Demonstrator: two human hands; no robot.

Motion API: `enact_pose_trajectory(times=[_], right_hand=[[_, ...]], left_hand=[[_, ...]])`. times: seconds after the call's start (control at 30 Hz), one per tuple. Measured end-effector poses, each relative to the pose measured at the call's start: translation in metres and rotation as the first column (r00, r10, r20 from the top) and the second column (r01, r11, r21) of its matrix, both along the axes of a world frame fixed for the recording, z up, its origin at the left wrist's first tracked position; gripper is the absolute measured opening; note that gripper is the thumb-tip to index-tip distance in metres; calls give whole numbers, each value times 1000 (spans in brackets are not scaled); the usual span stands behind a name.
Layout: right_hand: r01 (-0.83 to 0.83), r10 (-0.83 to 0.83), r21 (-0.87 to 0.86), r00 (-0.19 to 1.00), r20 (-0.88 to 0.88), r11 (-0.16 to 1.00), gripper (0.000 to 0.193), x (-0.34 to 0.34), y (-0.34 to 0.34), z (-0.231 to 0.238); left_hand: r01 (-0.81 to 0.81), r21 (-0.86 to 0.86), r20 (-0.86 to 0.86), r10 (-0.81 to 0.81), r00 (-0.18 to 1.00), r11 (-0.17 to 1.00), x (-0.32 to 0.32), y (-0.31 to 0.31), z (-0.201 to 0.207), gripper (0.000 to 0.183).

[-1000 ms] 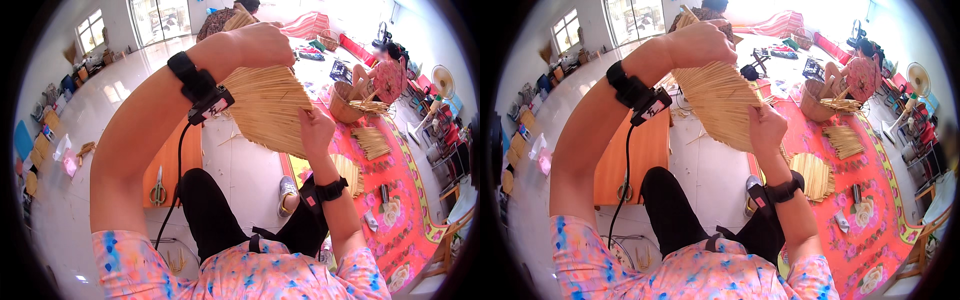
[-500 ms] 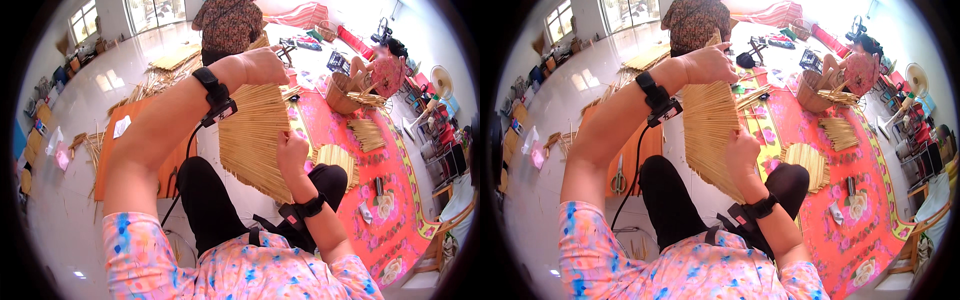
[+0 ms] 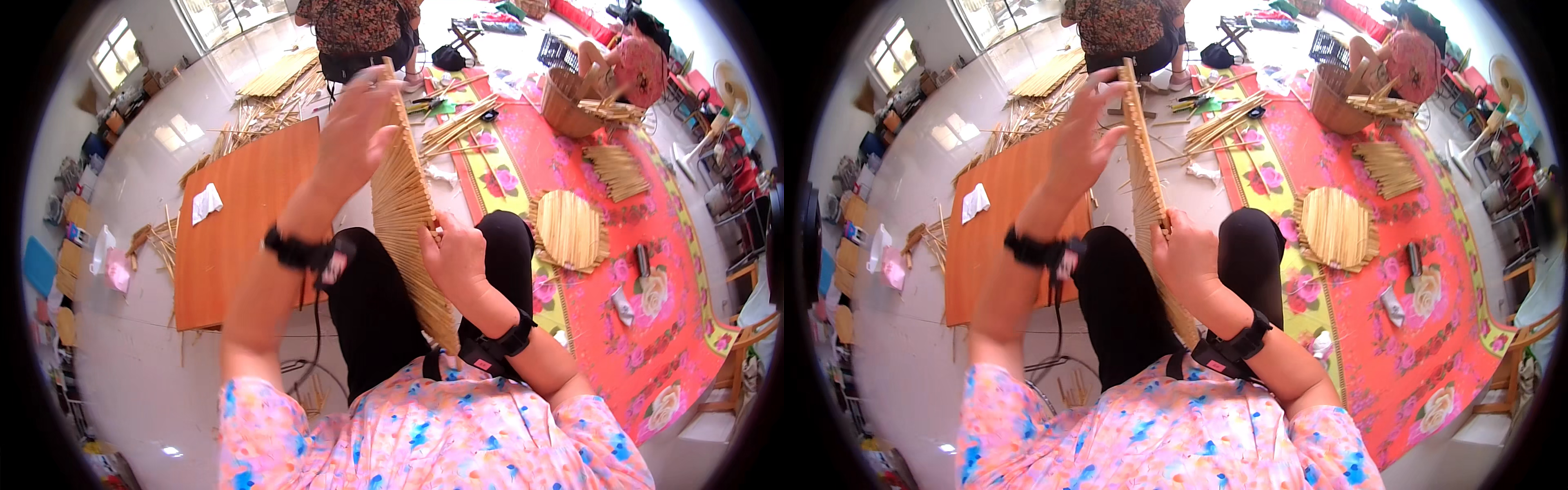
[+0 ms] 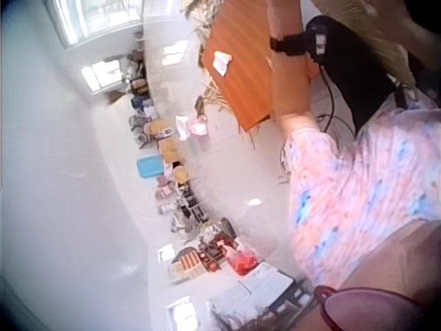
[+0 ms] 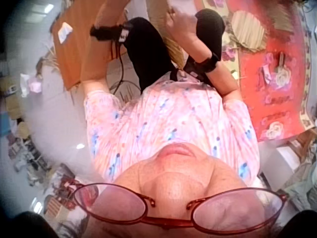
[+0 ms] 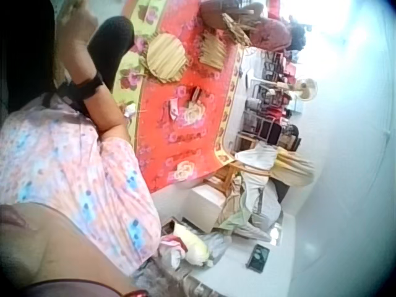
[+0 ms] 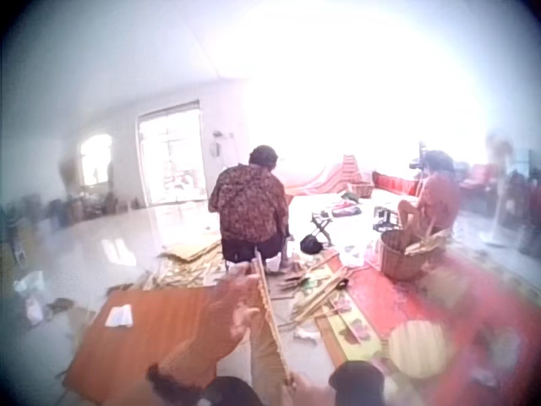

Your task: The person weaves thin bamboo strips into a fan-shaped mat using a needle and thread. They repeatedly pass the needle through the strips to secure them, occasionally using pliers to trim excess material.

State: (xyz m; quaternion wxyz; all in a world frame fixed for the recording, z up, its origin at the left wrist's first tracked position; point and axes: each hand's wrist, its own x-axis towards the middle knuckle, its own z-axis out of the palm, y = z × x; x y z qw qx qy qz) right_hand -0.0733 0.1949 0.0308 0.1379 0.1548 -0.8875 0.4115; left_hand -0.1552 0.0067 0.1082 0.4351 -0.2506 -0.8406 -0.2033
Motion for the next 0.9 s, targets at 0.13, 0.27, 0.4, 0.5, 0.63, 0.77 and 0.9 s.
enact_pose_trajectory(times=[0.13,0.27,0.4,0.5,0.63,0.77,0.9], right_hand=[[-23,23,-142,1000,0,990,21,9,-2,-5],[-29,70,-275,988,140,961,28,22,-7,-1],[-78,71,-329,997,-32,941,42,36,-17,-9],[-187,156,-274,979,-131,943,46,47,-16,-15],[-455,463,-360,884,-68,815,46,38,2,-2],[-560,589,-346,808,-24,753,36,14,21,2],[-227,503,-709,840,205,667,18,-4,12,-6]], left_hand=[[-226,665,489,-186,852,712,92,-5,-72,51],[-298,827,558,-633,537,477,153,39,-98,81],[-204,899,431,-697,573,388,149,65,-94,90],[-300,911,411,-684,602,283,149,67,-72,79],[-404,878,476,-566,674,257,150,60,-69,70],[-366,855,510,-469,721,367,146,72,-74,64],[-358,837,534,-478,697,414,148,70,-80,61]])
